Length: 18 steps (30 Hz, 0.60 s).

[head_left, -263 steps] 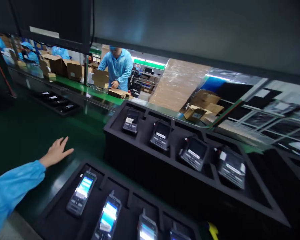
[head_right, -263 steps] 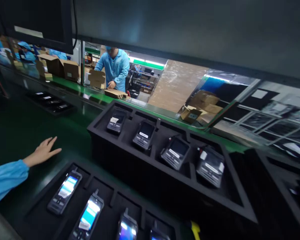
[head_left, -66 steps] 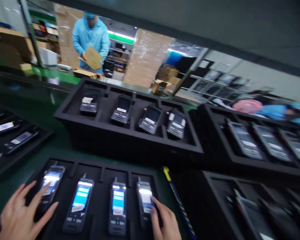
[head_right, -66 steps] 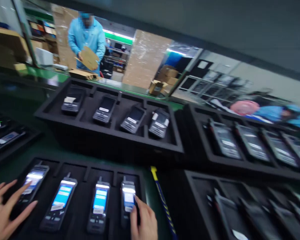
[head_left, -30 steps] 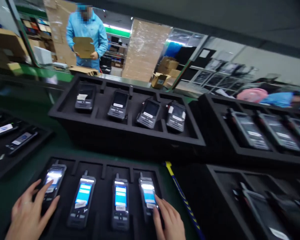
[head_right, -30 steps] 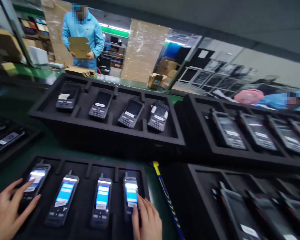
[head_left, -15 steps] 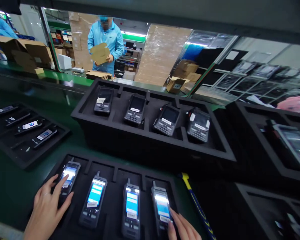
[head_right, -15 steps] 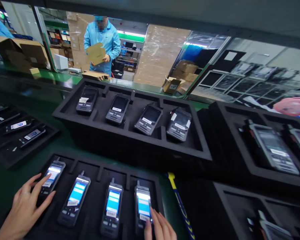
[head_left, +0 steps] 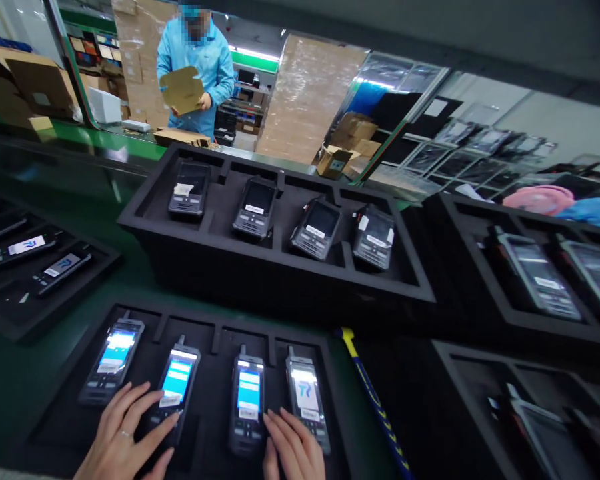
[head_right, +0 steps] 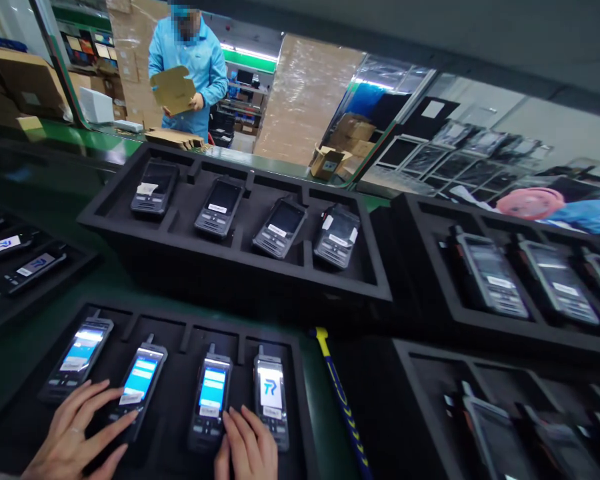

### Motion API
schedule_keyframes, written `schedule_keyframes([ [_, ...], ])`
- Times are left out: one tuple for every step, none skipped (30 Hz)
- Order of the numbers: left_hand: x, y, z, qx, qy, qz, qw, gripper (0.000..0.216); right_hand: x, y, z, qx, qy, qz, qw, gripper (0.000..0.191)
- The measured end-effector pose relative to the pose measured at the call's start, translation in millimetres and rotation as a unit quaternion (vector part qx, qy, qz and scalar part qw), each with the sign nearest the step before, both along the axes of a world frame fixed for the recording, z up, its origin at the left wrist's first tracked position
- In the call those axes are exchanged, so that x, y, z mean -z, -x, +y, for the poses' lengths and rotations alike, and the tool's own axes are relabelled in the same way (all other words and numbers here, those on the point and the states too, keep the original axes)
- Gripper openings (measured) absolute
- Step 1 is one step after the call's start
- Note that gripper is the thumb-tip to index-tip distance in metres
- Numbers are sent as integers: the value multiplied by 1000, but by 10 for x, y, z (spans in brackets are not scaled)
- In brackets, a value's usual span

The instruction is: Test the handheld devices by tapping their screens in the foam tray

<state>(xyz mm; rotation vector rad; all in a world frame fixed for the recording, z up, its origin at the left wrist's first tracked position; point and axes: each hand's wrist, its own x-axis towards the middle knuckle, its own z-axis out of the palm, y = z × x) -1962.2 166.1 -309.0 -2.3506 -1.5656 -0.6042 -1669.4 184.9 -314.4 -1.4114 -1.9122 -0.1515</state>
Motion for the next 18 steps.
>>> schedule_keyframes([
  [-1, 1, 9, -1, -3, 0, 1000, 37, 9, 10, -19, 9, 4, 12, 1000, 33],
  [-3, 2, 18, -1, -9, -3, 1000, 35, 16, 20, -36, 9, 6, 16, 1000, 31],
  [-5, 3, 28, -3, -14, -8, 1000, 33, 19, 30, -51, 9, 6, 14, 1000, 30],
  [-5, 4, 36, -7, -17, -14, 1000, 32, 18, 38, -62, 8, 6, 11, 1000, 30],
  [-2, 4, 45, -9, -19, -20, 1000, 30, 12, 44, -68, 7, 6, 8, 1000, 30],
  [3, 5, 52, -12, -18, -26, 999, 29, 2, 49, -71, 6, 5, 6, 1000, 30],
  [11, 6, 60, -7, -19, -27, 999, 29, -11, 53, -69, 6, 4, 3, 1000, 31],
  [21, 8, 67, 2, -24, -26, 999, 30, -27, 57, -65, 6, 2, 1, 1000, 31],
  [32, 10, 72, 10, -30, -25, 999, 31, -46, 63, -58, 6, 2, -3, 1000, 30],
  [43, 11, 77, 13, -36, -27, 999, 33, -65, 71, -51, 8, 3, -8, 1000, 29],
  [54, 10, 79, 14, -40, -31, 999, 33, -84, 81, -44, 9, 5, -14, 1000, 27],
  [62, 7, 78, 9, -40, -37, 998, 33, -103, 95, -37, 11, 10, -22, 1000, 25],
  [69, 1, 75, 0, -35, -44, 998, 31, -121, 109, -33, 12, 15, -31, 999, 22],
  [73, -5, 70, -9, -23, -51, 998, 31, -136, 125, -31, 14, 19, -40, 999, 20],
  [75, -12, 64, -11, -15, -56, 998, 30, -148, 138, -32, 16, 22, -49, 998, 18],
  [76, -18, 58, -12, -9, -60, 998, 29, -157, 149, -33, 19, 23, -57, 998, 18],
  [78, -21, 53, -12, -6, -63, 998, 29, -161, 155, -36, 21, 22, -64, 997, 17],
  [80, -22, 48, -12, -5, -64, 998, 28, -161, 154, -37, 23, 20, -71, 997, 18],
])
